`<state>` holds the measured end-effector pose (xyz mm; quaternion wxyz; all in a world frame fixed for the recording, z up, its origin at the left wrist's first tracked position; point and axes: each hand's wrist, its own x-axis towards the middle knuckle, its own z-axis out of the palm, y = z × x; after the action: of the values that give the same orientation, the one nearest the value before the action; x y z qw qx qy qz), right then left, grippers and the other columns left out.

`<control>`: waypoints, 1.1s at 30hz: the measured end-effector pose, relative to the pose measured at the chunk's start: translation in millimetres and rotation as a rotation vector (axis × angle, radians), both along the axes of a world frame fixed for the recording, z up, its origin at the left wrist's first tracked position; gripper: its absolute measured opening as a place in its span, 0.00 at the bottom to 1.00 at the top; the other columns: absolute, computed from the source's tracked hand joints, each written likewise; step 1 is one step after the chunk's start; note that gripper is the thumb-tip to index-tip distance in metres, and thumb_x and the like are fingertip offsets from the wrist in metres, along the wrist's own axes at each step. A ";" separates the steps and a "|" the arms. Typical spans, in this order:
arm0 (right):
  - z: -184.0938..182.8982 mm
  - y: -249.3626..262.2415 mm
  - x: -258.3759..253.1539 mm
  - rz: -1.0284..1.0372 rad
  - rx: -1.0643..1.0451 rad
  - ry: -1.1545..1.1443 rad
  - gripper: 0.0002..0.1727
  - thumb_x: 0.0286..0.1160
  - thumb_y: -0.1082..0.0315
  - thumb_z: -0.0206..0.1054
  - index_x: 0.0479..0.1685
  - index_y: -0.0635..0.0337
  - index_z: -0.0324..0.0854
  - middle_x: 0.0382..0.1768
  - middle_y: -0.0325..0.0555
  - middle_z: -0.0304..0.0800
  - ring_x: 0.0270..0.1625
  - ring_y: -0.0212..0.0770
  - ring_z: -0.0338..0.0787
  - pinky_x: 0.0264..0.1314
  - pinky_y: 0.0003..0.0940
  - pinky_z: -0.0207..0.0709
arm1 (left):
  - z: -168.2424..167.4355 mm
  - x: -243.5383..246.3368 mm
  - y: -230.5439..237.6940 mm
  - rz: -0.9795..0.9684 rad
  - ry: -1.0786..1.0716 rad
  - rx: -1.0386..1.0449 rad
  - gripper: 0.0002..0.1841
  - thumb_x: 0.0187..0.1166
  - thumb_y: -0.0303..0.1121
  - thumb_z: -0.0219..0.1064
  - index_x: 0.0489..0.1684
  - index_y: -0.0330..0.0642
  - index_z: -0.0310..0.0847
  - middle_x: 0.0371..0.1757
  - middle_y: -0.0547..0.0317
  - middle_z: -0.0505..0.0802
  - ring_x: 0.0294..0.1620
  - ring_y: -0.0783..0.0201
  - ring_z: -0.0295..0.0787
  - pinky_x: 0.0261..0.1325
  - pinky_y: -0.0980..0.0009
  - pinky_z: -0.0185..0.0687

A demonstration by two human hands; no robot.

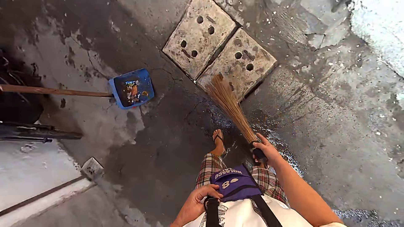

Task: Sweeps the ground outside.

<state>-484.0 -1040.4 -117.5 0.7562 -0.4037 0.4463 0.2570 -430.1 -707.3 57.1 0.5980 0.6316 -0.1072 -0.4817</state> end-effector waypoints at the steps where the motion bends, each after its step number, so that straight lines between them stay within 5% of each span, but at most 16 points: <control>1: 7.6 21.8 23.6 0.051 0.024 -0.016 0.37 0.87 0.61 0.59 0.94 0.43 0.49 0.44 0.54 0.87 0.27 0.46 0.88 0.27 0.43 0.86 | 2.5 8.1 13.3 0.044 -0.007 0.011 0.06 0.79 0.27 0.69 0.45 0.38 0.91 0.56 0.51 0.96 0.75 0.55 0.84 0.85 0.57 0.71; 6: 27.1 90.5 130.8 0.335 -0.006 -0.026 0.34 0.81 0.62 0.65 0.87 0.52 0.62 0.52 0.54 0.87 0.34 0.45 0.90 0.34 0.43 0.88 | 5.7 34.3 66.4 0.226 -0.026 -0.016 0.06 0.80 0.29 0.70 0.46 0.40 0.91 0.56 0.52 0.96 0.75 0.55 0.84 0.85 0.57 0.71; 8: 29.4 98.4 160.0 0.567 -0.138 -0.083 0.38 0.77 0.64 0.70 0.89 0.52 0.62 0.68 0.54 0.84 0.56 0.44 0.91 0.57 0.44 0.87 | 5.0 41.0 85.4 0.300 -0.022 -0.036 0.06 0.81 0.28 0.69 0.46 0.39 0.91 0.56 0.51 0.96 0.74 0.54 0.85 0.84 0.57 0.72; 10: 28.5 110.7 182.9 0.706 -0.258 -0.135 0.40 0.76 0.61 0.71 0.90 0.50 0.61 0.70 0.57 0.84 0.63 0.46 0.89 0.68 0.47 0.82 | 3.0 44.7 100.4 0.372 -0.026 -0.044 0.06 0.81 0.28 0.68 0.46 0.39 0.91 0.55 0.51 0.96 0.73 0.53 0.85 0.83 0.57 0.73; 14: 13.9 143.8 244.2 0.607 -0.251 -0.089 0.37 0.84 0.56 0.67 0.92 0.45 0.58 0.64 0.60 0.85 0.51 0.51 0.90 0.53 0.52 0.85 | 1.7 49.0 114.0 0.469 -0.043 -0.014 0.05 0.80 0.26 0.69 0.44 0.37 0.91 0.54 0.48 0.97 0.72 0.51 0.86 0.82 0.56 0.75; 17: -6.5 131.8 318.8 0.370 -0.177 0.052 0.30 0.86 0.55 0.62 0.87 0.48 0.64 0.48 0.56 0.86 0.33 0.47 0.86 0.34 0.44 0.83 | 7.4 52.6 117.7 0.542 -0.005 0.009 0.06 0.81 0.25 0.67 0.44 0.37 0.90 0.54 0.48 0.96 0.73 0.50 0.85 0.82 0.55 0.74; 20: -25.8 105.6 360.4 0.162 -0.312 0.087 0.29 0.83 0.56 0.64 0.82 0.50 0.68 0.49 0.56 0.86 0.34 0.49 0.88 0.34 0.47 0.85 | 10.3 58.0 118.7 0.574 -0.017 0.029 0.06 0.81 0.26 0.67 0.46 0.42 0.90 0.55 0.53 0.96 0.74 0.54 0.85 0.84 0.56 0.71; 23: -26.9 110.8 347.3 0.257 -0.496 -0.041 0.44 0.76 0.53 0.68 0.93 0.42 0.50 0.60 0.64 0.85 0.42 0.57 0.92 0.43 0.60 0.87 | 11.6 73.3 100.4 0.623 -0.032 0.025 0.07 0.82 0.24 0.66 0.48 0.44 0.90 0.56 0.55 0.96 0.73 0.55 0.85 0.85 0.55 0.71; 26: 3.0 120.0 332.9 0.288 -0.275 -0.104 0.43 0.85 0.55 0.64 0.93 0.42 0.40 0.55 0.63 0.86 0.37 0.55 0.92 0.38 0.55 0.89 | 17.7 106.4 71.8 0.602 -0.022 0.032 0.08 0.83 0.23 0.65 0.49 0.44 0.89 0.56 0.56 0.96 0.73 0.56 0.86 0.82 0.57 0.74; 30: 16.8 81.0 387.0 0.168 0.136 0.127 0.31 0.84 0.59 0.64 0.86 0.52 0.63 0.38 0.57 0.88 0.28 0.48 0.88 0.30 0.42 0.86 | 29.4 174.6 12.5 0.498 0.008 0.071 0.08 0.81 0.22 0.64 0.46 0.42 0.89 0.56 0.58 0.96 0.72 0.59 0.85 0.80 0.59 0.76; 33: 9.3 11.7 438.7 0.113 0.194 0.351 0.21 0.84 0.52 0.64 0.63 0.60 0.76 0.34 0.52 0.87 0.29 0.43 0.89 0.31 0.33 0.85 | 38.6 214.5 -29.0 0.449 0.033 0.094 0.08 0.80 0.20 0.63 0.45 0.40 0.88 0.57 0.58 0.96 0.73 0.59 0.85 0.79 0.60 0.76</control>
<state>-45.3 -1028.7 -108.3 0.6866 -0.3020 0.5212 0.4072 -215.6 -736.3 95.7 0.6617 0.6589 0.0684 -0.3513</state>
